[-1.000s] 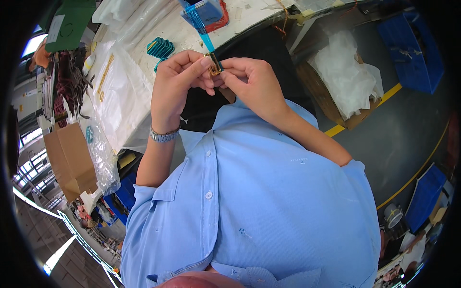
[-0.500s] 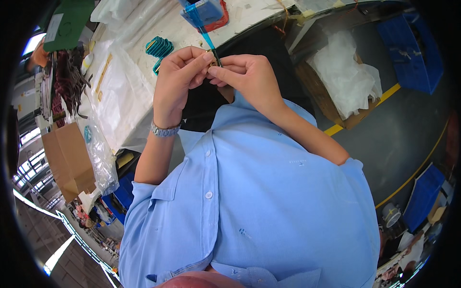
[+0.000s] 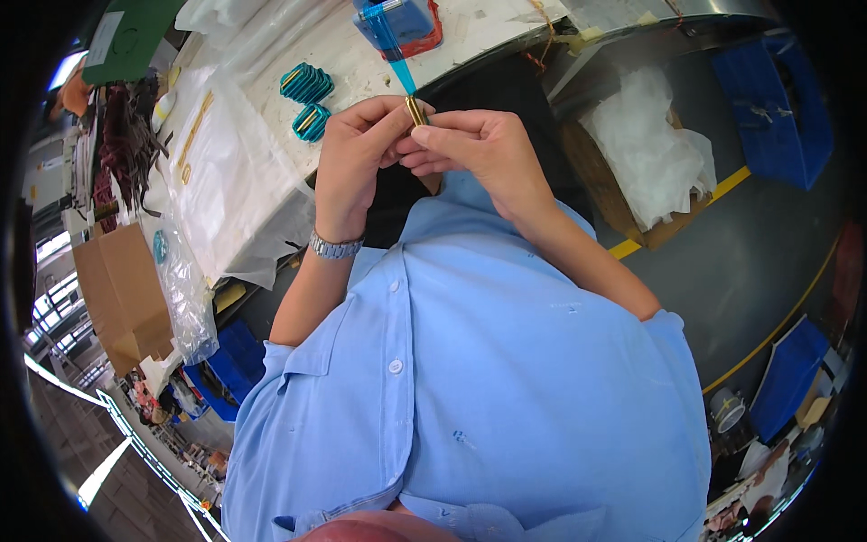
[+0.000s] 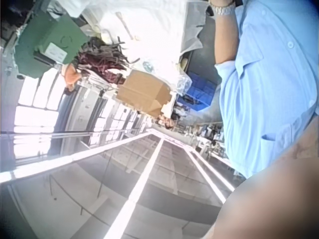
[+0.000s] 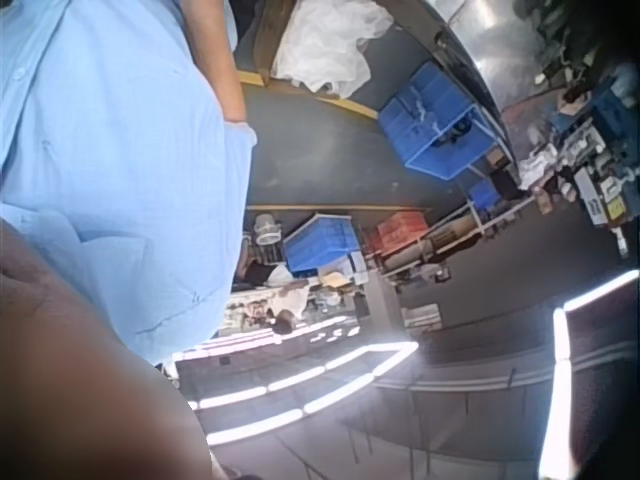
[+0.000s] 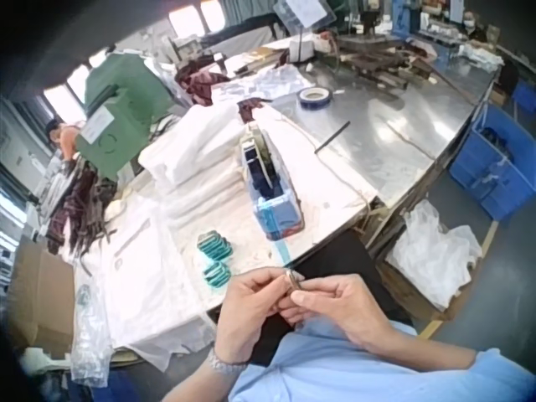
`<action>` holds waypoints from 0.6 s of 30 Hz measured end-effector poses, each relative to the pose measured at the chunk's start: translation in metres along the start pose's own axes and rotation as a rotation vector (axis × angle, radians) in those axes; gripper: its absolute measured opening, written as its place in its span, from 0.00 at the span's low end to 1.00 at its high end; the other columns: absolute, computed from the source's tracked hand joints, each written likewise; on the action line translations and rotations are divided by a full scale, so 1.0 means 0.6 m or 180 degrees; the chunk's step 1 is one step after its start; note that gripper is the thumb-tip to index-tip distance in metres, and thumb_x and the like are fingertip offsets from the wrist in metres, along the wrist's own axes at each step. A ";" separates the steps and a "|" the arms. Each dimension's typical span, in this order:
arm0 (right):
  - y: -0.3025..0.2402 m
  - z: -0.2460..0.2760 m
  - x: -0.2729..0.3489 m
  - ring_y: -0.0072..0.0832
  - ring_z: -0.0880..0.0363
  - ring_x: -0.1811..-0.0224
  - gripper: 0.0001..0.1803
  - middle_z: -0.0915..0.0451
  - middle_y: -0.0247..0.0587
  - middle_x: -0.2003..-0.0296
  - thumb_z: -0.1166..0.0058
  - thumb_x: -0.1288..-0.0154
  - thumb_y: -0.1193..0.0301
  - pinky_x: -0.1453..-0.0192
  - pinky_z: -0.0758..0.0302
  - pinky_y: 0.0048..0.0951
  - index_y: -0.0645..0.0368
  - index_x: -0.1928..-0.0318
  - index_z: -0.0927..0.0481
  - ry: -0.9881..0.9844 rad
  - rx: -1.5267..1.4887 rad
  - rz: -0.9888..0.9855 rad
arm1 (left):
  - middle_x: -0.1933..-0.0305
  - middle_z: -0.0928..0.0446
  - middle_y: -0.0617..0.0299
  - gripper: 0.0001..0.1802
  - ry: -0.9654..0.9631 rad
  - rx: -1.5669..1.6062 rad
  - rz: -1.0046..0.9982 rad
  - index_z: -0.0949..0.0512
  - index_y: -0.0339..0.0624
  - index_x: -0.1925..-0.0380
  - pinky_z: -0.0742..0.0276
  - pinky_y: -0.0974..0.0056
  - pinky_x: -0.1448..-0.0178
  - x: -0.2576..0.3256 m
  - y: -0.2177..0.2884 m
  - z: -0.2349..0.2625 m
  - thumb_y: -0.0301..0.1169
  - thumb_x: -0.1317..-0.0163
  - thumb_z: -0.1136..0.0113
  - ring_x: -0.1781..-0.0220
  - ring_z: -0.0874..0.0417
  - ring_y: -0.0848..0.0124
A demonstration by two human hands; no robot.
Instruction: Manually attaching small buckles to tape and then packaging them into protective foam and bags.
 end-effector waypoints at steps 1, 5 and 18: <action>0.000 0.000 0.000 0.33 0.07 0.52 0.18 0.08 0.54 0.53 0.37 0.22 0.69 0.42 0.10 0.35 0.72 0.43 0.13 0.0012 -0.0042 -0.0065 | 0.67 0.15 0.69 0.10 0.0070 -0.0003 -0.0005 0.10 0.34 0.58 0.32 0.76 0.69 -0.002 -0.003 0.000 0.30 0.25 0.34 0.71 0.23 0.85; -0.004 -0.005 0.003 0.35 0.06 0.53 0.16 0.08 0.54 0.54 0.37 0.21 0.70 0.44 0.10 0.33 0.74 0.45 0.13 0.0055 -0.0224 -0.0232 | 0.68 0.15 0.68 0.09 0.0173 0.0196 0.0105 0.10 0.35 0.61 0.32 0.76 0.70 0.000 -0.009 -0.007 0.30 0.26 0.34 0.71 0.23 0.85; -0.032 0.002 -0.024 0.23 0.09 0.59 0.12 0.08 0.44 0.61 0.34 0.23 0.72 0.52 0.13 0.24 0.70 0.49 0.12 -0.0105 0.0544 0.0071 | 0.72 0.26 0.69 0.13 -0.0231 0.1156 0.1399 0.23 0.40 0.69 0.36 0.72 0.74 -0.025 0.000 -0.002 0.30 0.21 0.43 0.76 0.30 0.80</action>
Point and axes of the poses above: each hand's wrist, its own x-axis away from the middle knuckle, its own z-axis out of the back of the hand, y = z × x, the point moved 4 cm from there along -x, towards the middle knuckle
